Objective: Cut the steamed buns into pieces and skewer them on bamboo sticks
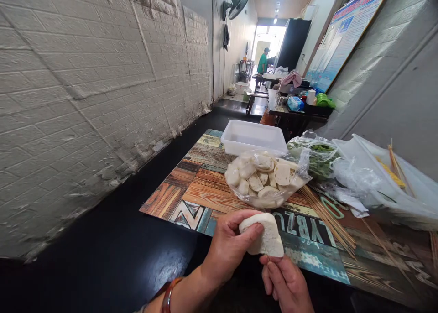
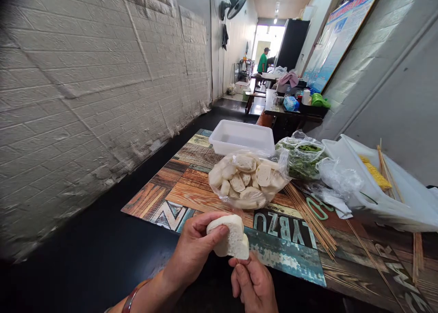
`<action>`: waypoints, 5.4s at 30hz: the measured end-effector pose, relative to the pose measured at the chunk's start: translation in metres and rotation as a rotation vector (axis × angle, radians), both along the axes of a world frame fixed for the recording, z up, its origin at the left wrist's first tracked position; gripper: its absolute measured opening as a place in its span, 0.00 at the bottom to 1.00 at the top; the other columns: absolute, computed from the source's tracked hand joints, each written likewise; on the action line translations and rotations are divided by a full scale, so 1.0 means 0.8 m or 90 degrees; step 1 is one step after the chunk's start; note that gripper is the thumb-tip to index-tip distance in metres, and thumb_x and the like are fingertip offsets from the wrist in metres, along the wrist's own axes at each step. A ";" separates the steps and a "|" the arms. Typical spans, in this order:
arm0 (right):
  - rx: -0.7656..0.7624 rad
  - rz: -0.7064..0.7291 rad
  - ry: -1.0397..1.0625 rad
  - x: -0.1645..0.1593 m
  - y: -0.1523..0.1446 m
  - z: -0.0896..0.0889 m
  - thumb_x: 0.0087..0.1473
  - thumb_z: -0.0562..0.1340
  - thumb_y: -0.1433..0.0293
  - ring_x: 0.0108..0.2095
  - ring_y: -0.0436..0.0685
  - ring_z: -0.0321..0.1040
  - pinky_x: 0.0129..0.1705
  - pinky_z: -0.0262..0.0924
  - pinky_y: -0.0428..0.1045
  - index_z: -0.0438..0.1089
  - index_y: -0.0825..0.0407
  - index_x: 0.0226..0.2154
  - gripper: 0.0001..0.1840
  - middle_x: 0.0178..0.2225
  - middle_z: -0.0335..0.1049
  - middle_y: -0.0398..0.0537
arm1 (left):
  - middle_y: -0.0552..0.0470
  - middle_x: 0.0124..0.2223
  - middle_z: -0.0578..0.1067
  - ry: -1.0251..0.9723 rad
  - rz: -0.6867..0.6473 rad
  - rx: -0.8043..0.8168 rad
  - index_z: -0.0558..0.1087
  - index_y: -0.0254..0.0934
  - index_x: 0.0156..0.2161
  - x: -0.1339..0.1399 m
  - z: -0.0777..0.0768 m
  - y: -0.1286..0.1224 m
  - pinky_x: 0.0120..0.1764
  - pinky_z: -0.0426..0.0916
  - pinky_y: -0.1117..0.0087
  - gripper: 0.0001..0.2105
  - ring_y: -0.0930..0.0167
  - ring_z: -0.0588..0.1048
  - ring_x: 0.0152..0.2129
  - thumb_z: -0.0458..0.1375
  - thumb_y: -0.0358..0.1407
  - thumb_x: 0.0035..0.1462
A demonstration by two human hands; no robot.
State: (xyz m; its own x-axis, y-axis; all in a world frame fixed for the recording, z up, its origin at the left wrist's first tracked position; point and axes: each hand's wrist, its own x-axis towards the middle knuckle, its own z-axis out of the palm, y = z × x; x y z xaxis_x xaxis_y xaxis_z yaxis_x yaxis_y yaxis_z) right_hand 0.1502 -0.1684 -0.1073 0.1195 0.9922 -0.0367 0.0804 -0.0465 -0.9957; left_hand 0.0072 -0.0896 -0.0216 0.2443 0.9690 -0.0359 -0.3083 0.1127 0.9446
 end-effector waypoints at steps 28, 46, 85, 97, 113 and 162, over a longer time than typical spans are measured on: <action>-0.051 0.027 0.133 0.009 0.007 -0.020 0.59 0.59 0.47 0.15 0.46 0.53 0.19 0.48 0.43 0.70 0.53 0.33 0.25 0.16 0.63 0.39 | 0.44 0.45 0.81 -0.057 -0.064 -0.023 0.74 0.39 0.54 0.000 -0.011 0.014 0.44 0.71 0.68 0.29 0.64 0.78 0.42 0.72 0.45 0.47; -0.014 0.006 0.210 0.056 0.053 -0.022 0.57 0.61 0.45 0.15 0.46 0.51 0.19 0.46 0.43 0.70 0.54 0.33 0.27 0.15 0.62 0.37 | 0.44 0.44 0.82 0.405 -0.013 0.319 0.79 0.37 0.44 -0.004 0.013 0.113 0.42 0.72 0.65 0.12 0.63 0.79 0.39 0.60 0.40 0.59; -0.049 -0.003 0.238 0.072 0.057 -0.049 0.54 0.64 0.46 0.16 0.47 0.51 0.18 0.44 0.44 0.71 0.54 0.33 0.26 0.15 0.62 0.38 | 0.55 0.29 0.74 -0.009 0.043 0.066 0.75 0.33 0.38 0.008 0.023 0.141 0.23 0.61 0.78 0.18 0.77 0.71 0.22 0.72 0.40 0.44; -0.051 -0.020 0.174 0.063 0.035 -0.023 0.54 0.64 0.46 0.16 0.48 0.53 0.19 0.49 0.46 0.72 0.52 0.31 0.25 0.14 0.62 0.39 | 0.48 0.46 0.81 -0.137 0.016 0.004 0.75 0.38 0.43 -0.011 0.003 0.084 0.49 0.71 0.67 0.17 0.64 0.79 0.44 0.71 0.33 0.47; -0.041 0.102 0.085 0.030 0.029 -0.001 0.59 0.59 0.45 0.15 0.46 0.51 0.19 0.45 0.44 0.72 0.54 0.35 0.28 0.15 0.63 0.38 | 0.43 0.54 0.78 -0.184 -0.021 -0.044 0.74 0.37 0.53 -0.026 -0.015 0.070 0.54 0.70 0.61 0.29 0.59 0.76 0.52 0.72 0.31 0.43; -0.142 0.125 0.136 0.012 0.022 0.019 0.55 0.60 0.42 0.12 0.43 0.47 0.16 0.41 0.42 0.70 0.55 0.34 0.31 0.13 0.63 0.36 | 0.44 0.49 0.80 -0.100 0.002 0.064 0.73 0.38 0.54 -0.028 -0.016 0.060 0.49 0.71 0.63 0.24 0.64 0.76 0.45 0.69 0.34 0.51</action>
